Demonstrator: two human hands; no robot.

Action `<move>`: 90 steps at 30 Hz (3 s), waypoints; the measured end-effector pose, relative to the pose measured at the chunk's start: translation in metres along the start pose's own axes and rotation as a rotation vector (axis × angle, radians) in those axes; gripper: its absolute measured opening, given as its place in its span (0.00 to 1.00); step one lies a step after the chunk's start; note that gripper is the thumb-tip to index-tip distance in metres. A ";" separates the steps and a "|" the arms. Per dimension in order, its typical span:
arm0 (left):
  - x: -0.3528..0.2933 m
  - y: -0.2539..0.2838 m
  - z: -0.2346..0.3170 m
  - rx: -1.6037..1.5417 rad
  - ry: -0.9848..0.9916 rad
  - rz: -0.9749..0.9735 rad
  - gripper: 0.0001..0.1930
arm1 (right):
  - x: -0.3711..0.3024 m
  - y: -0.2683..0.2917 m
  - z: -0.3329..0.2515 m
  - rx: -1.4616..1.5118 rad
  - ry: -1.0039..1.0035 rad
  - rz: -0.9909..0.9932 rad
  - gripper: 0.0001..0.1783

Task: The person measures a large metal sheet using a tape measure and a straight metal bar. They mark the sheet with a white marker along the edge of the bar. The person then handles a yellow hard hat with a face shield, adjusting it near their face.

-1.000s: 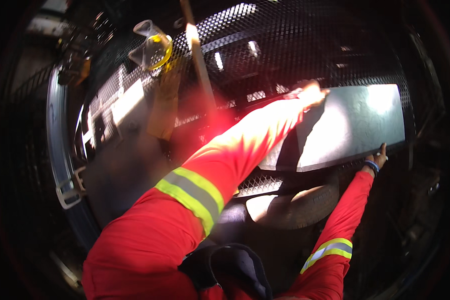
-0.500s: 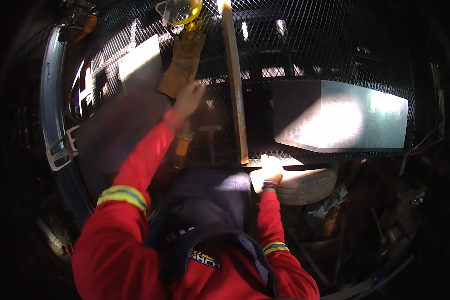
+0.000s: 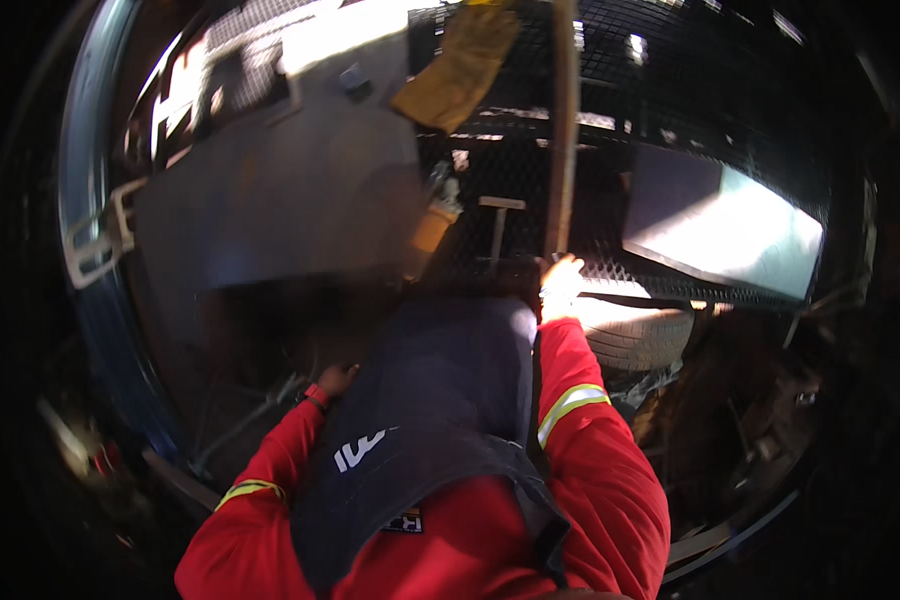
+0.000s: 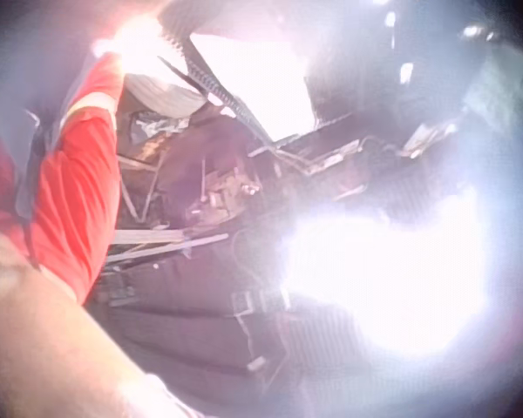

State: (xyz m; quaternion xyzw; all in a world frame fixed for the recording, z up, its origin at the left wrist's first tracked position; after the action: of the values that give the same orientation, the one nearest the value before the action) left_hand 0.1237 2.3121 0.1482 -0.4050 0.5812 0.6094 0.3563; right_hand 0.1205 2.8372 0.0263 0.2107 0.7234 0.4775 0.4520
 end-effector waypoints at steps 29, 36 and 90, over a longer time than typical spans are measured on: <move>0.103 0.084 0.449 -0.759 -0.710 0.366 0.28 | 0.032 -0.004 0.028 0.134 0.288 -0.090 0.30; 0.110 0.098 0.634 -0.422 -0.552 0.413 0.36 | 0.041 -0.017 0.064 0.522 0.366 -0.108 0.18; 0.127 -0.021 0.305 -0.269 -0.427 0.262 0.14 | 0.057 -0.029 0.021 -0.058 -0.029 -0.110 0.20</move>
State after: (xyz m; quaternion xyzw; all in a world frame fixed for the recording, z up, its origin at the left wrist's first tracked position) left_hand 0.0654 2.6134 0.0232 -0.2326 0.4545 0.7932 0.3319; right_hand 0.1132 2.8761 -0.0279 0.1642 0.7130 0.4697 0.4939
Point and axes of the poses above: each hand's wrist, its own x-axis towards the middle knuckle, its own y-axis out of the back of the hand, z = x × y, the point moved 2 cm from there along x, towards the middle knuckle, and after that the axes turned 9 degrees about x, right-handed, at the moved point
